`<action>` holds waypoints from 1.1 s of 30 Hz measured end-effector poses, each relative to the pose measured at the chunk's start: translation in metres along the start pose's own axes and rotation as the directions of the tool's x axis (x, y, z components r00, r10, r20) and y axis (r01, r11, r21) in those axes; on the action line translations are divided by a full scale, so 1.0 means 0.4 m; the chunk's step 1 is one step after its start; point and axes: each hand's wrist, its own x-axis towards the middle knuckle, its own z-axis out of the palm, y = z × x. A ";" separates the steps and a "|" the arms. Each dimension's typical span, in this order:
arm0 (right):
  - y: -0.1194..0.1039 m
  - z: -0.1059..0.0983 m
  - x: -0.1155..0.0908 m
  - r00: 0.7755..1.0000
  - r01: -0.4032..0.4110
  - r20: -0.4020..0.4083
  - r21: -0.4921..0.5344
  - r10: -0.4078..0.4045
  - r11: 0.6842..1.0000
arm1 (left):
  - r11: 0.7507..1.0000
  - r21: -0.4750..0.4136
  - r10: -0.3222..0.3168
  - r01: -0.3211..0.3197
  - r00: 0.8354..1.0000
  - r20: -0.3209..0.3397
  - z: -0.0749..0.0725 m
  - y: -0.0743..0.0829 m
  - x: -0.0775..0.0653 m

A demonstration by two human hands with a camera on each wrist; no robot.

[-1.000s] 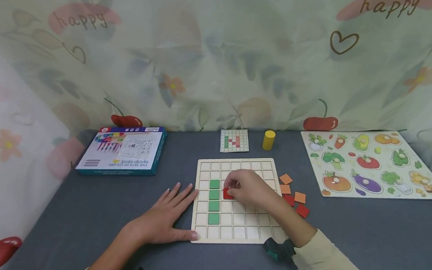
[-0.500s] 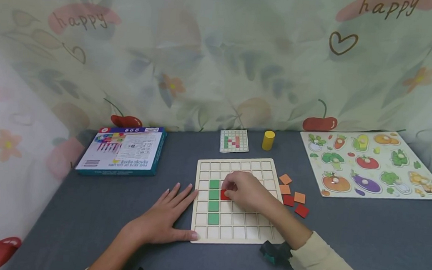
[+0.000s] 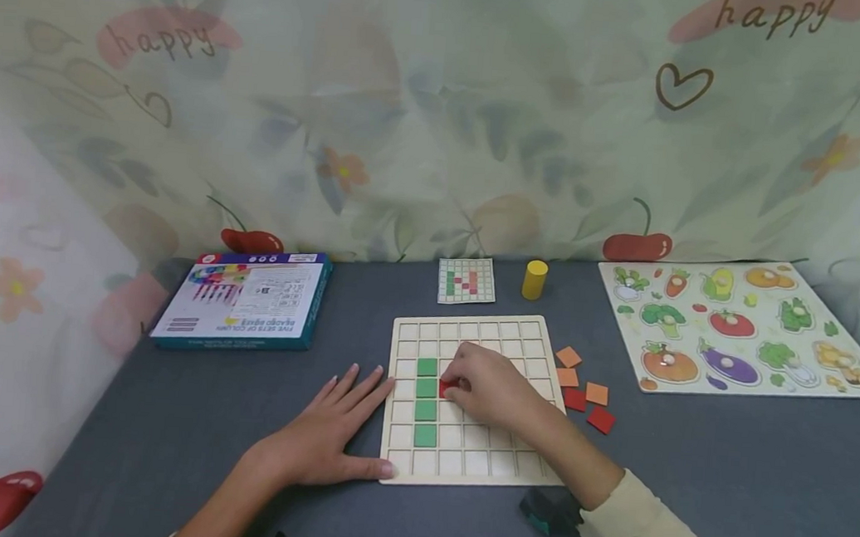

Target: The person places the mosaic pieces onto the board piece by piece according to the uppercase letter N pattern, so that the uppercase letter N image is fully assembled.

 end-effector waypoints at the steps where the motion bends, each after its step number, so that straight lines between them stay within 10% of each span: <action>1: 0.000 0.001 -0.001 1.000 0.009 0.001 -0.005 -0.009 1.000 | 1.000 0.000 0.000 0.000 1.000 -0.001 0.000 0.000 0.000; 12: 0.016 -0.018 -0.047 1.000 0.017 -0.024 0.069 -0.016 0.997 | 1.000 0.006 -0.004 0.004 1.000 -0.005 -0.001 0.005 -0.003; 33: 0.273 -0.202 -0.251 0.971 -0.215 -0.110 -0.016 0.212 0.976 | 1.000 0.010 -0.014 0.014 1.000 -0.005 0.005 0.000 0.002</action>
